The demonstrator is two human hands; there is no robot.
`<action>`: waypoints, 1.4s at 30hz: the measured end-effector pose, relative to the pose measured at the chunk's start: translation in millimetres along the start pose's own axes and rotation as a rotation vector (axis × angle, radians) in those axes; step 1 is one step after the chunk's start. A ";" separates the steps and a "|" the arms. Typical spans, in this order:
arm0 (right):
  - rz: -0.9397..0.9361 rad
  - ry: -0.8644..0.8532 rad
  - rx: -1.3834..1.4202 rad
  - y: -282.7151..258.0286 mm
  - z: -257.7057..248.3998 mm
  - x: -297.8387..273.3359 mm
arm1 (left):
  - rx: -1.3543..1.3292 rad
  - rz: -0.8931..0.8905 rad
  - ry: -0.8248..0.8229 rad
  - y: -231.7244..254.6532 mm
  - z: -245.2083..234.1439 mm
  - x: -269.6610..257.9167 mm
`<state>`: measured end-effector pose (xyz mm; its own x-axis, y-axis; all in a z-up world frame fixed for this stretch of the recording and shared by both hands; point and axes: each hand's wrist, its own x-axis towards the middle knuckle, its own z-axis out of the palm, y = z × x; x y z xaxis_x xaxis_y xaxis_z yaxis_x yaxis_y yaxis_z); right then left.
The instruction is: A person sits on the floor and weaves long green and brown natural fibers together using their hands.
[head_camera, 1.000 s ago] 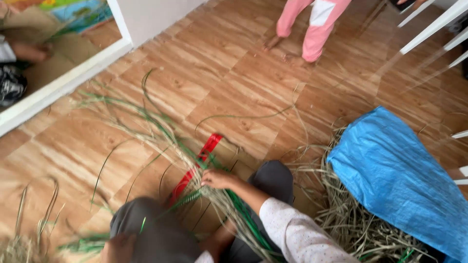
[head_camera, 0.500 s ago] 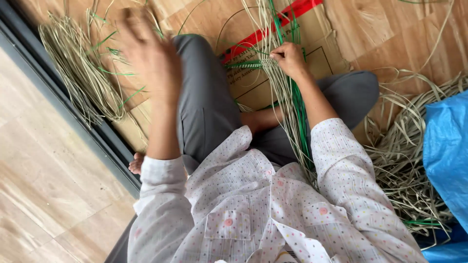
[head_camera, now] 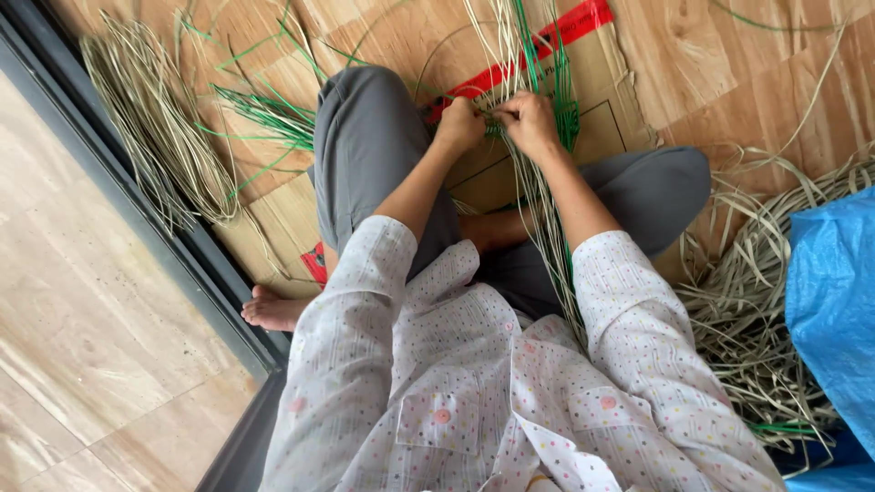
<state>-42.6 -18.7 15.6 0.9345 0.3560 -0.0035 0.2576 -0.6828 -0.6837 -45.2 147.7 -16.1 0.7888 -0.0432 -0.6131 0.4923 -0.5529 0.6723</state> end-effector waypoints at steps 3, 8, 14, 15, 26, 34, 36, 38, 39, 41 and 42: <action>0.081 0.013 0.038 1.2 9.2 0.4 | -0.208 -0.032 0.148 3.2 -10.0 -1.8; 0.224 0.028 -0.033 -5.7 33.1 -8.8 | -0.325 -0.031 0.122 -1.6 -13.1 -13.2; 0.487 0.120 -0.057 15.7 41.8 14.5 | 0.070 0.101 0.053 50.5 -31.1 -49.0; 0.569 0.072 -0.034 8.6 48.0 10.9 | 0.168 -0.028 0.057 37.5 -26.5 -48.8; 0.743 0.017 -0.080 2.7 35.8 29.0 | -0.298 -0.090 0.132 12.2 4.0 -3.9; 0.597 -0.172 -0.118 -7.0 14.5 31.3 | -0.883 -0.282 0.012 11.4 12.9 5.0; 0.547 -0.238 -0.083 -9.6 6.6 30.9 | -0.881 -0.280 -0.008 11.6 18.0 6.1; 0.532 -0.245 -0.049 -8.3 6.5 33.6 | -0.934 -0.264 0.010 21.1 12.7 -7.9; 0.521 -0.255 -0.011 -7.8 6.8 35.2 | -0.983 -0.256 0.026 25.6 9.6 -14.8; 0.520 -0.259 -0.019 -7.8 5.4 36.6 | -0.877 -0.253 0.042 36.3 2.7 -25.5; 0.523 -0.269 -0.025 -7.8 6.4 36.0 | -0.771 -0.255 0.058 39.7 -0.2 -31.6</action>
<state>-12.6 3.6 16.2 0.8447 0.1144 -0.5229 -0.2123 -0.8251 -0.5235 -50.5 127.2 30.1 0.6254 0.0618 -0.7779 0.7578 0.1895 0.6243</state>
